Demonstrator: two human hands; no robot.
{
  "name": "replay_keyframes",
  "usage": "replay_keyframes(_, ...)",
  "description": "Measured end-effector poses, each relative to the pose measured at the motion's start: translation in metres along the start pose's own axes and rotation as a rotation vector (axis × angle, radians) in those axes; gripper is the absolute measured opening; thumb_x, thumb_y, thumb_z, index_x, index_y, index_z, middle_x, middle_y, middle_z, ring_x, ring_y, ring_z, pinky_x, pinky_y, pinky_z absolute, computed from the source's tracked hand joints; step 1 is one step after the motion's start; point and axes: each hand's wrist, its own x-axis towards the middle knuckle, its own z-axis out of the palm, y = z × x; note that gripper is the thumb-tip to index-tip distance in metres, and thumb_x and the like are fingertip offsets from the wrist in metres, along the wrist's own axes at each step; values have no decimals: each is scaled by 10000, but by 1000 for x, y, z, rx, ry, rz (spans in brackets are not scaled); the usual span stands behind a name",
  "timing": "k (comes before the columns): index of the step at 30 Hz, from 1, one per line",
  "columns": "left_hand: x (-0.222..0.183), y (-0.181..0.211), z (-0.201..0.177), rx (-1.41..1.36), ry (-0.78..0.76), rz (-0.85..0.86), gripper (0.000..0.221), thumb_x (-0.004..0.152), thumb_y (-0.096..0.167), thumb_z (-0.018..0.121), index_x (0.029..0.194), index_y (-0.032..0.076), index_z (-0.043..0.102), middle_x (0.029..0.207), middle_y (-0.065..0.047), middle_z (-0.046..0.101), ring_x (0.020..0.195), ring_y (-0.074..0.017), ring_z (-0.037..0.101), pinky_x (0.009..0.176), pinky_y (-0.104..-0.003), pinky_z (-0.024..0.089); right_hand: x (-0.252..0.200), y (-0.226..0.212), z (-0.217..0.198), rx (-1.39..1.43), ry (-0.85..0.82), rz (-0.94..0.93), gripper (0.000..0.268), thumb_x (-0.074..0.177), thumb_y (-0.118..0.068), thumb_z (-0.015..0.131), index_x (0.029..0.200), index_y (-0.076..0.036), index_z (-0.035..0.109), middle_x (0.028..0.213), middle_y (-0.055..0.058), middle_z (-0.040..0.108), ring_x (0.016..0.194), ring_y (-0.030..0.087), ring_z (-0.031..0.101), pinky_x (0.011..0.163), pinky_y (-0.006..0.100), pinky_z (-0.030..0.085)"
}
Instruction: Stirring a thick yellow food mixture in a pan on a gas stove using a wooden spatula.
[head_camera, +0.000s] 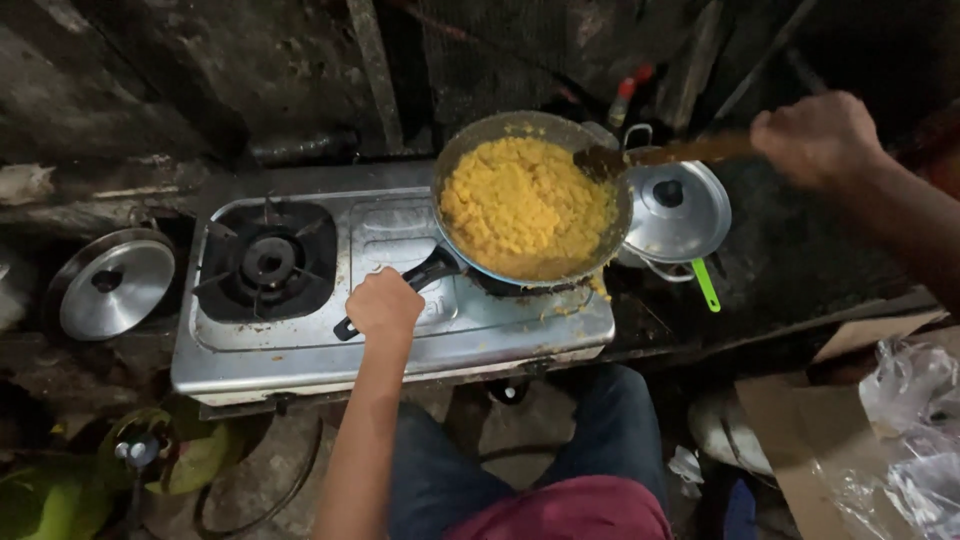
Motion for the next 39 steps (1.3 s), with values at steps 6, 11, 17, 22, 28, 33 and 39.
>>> replay_keyframes(6,10,-4,14,11,14,6,260,881,252,612,1092,139,715,1065,-66,723,953,-322,734,749,-437,578,-2,8,-1,-53,63,-24,123,1027,-306,602,1045,-334,721,878,-151,779,793,49,786,572,214,589)
replay_keyframes(11,3,-4,4,11,-64,-5,189,885,226,611,1014,128,707,991,-68,704,874,-305,717,691,-409,562,-22,-3,6,16,-69,-170,272,1036,-284,481,1096,-372,731,1110,-138,785,1070,133,780,684,317,640)
replay_keyframes(17,3,-5,0,4,-92,-2,158,913,242,620,984,126,701,932,-59,699,791,-292,712,641,-395,556,-35,3,-24,-101,-9,-139,170,1014,-233,552,1069,-343,668,937,-144,746,822,83,765,544,239,589)
replay_keyframes(22,5,-5,1,6,-79,20,125,909,224,609,923,130,692,859,-44,702,741,-274,704,621,-383,535,-26,-6,-51,-45,-135,-72,139,1004,-337,624,1087,-298,729,892,-123,777,777,79,774,544,219,598)
replay_keyframes(28,9,-5,6,48,-106,15,164,923,291,623,951,139,678,901,-35,666,727,-266,692,604,-387,529,-36,-1,-38,87,-195,-163,203,1020,-316,539,1109,-312,722,1098,-55,754,993,157,786,709,309,659)
replay_keyframes(33,9,-6,6,15,-82,17,174,907,261,622,1000,136,700,950,-52,701,801,-281,722,643,-391,550,-35,5,-64,-4,-74,-38,200,900,-165,676,940,-321,794,934,-122,809,856,133,808,553,256,607)
replay_keyframes(39,2,-3,-6,16,-122,12,154,942,256,607,963,124,685,885,-51,689,749,-283,702,604,-394,554,-45,-8,-66,-40,-201,-194,164,1003,-368,605,1067,-314,746,983,-108,783,911,91,788,697,239,640)
